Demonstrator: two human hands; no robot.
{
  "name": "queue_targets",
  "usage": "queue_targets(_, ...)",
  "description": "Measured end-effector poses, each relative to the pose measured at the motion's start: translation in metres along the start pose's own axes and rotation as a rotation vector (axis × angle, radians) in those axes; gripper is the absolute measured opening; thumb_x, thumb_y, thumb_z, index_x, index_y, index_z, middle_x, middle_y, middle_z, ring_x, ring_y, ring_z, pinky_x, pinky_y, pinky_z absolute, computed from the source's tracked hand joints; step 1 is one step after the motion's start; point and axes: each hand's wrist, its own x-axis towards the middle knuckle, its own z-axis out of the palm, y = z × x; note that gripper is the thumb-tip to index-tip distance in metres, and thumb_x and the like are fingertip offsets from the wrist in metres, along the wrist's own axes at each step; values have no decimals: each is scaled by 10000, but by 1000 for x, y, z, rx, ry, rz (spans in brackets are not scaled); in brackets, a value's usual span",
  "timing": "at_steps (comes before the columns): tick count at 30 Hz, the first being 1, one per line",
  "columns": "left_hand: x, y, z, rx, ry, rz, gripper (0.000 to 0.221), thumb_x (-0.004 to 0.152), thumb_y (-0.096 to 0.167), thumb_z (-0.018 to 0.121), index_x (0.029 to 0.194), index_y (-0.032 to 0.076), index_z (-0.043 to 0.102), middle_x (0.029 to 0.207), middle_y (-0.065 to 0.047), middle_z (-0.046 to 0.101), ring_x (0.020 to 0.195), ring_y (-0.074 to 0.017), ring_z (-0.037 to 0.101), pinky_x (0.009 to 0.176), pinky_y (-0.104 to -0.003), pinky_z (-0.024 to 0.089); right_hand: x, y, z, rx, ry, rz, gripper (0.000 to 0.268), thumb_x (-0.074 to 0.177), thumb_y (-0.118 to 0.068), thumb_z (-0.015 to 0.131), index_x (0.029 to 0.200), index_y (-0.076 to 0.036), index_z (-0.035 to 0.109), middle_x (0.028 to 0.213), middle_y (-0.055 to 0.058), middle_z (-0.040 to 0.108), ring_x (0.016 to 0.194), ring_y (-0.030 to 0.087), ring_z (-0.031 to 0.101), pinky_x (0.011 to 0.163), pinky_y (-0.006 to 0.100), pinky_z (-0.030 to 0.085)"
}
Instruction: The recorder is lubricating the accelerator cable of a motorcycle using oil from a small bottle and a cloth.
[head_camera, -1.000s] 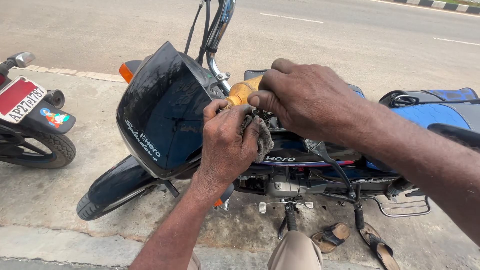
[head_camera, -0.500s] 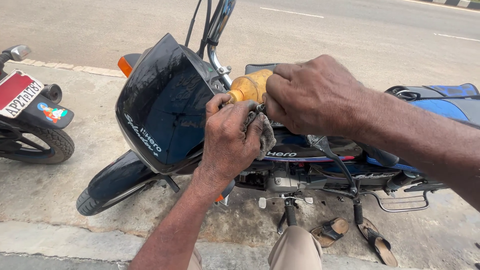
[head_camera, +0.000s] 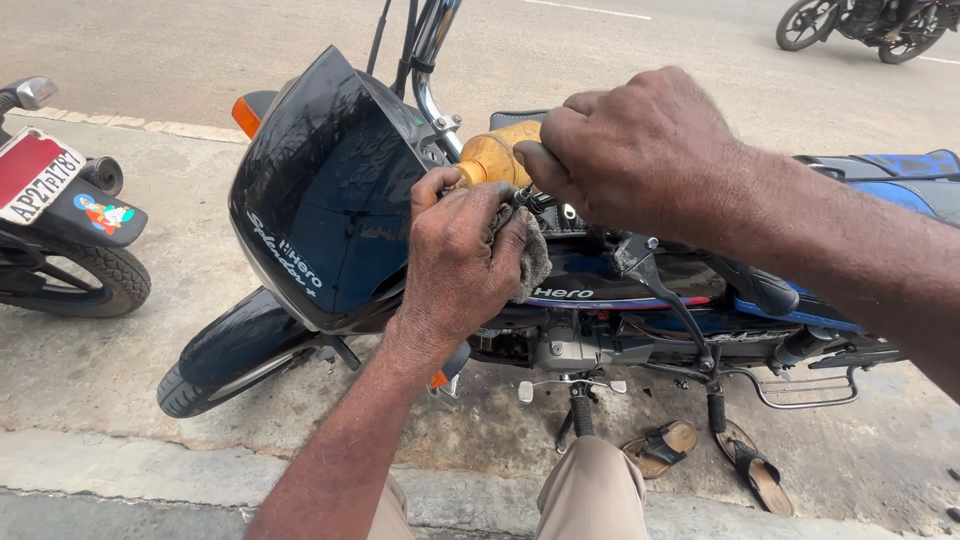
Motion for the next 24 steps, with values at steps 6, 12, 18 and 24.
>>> queue_targets(6, -2, 3, 0, 16, -1, 32, 164, 931, 76, 712, 1074, 2, 682, 799, -103, 712, 805, -225, 735, 1138, -497, 385, -5, -19, 19, 486, -122, 261, 394, 1098, -236, 431, 839, -62, 672, 530, 48, 546, 407, 111, 522, 394, 360, 485)
queue_targets(12, -3, 6, 3, 29, 14, 64, 162, 954, 74, 707, 1095, -2, 678, 813, -112, 705, 823, -246, 728, 1141, -491, 396, -6, -27, -18, 1286, -375, 1053, 516, 1076, -389, 520, 826, 25, 699, 527, 65, 487, 424, 160, 440, 429, 446, 416)
queue_targets(18, -6, 3, 4, 7, 20, 80, 166, 974, 85, 709, 1109, -3, 667, 862, -128, 711, 865, -254, 733, 1141, -517, 396, -22, -17, -15, 477, 200, 21, 548, 1123, -421, 437, 844, -25, 695, 565, 87, 567, 463, 192, 565, 410, 399, 469)
queue_targets(24, -6, 3, 6, 32, -31, 54, 182, 935, 72, 709, 1097, -1, 666, 834, -119, 709, 851, -252, 731, 1156, -537, 388, -11, -18, -23, 752, -521, 649, 661, 1073, -540, 480, 762, -20, 744, 503, 145, 606, 452, 261, 603, 474, 451, 521)
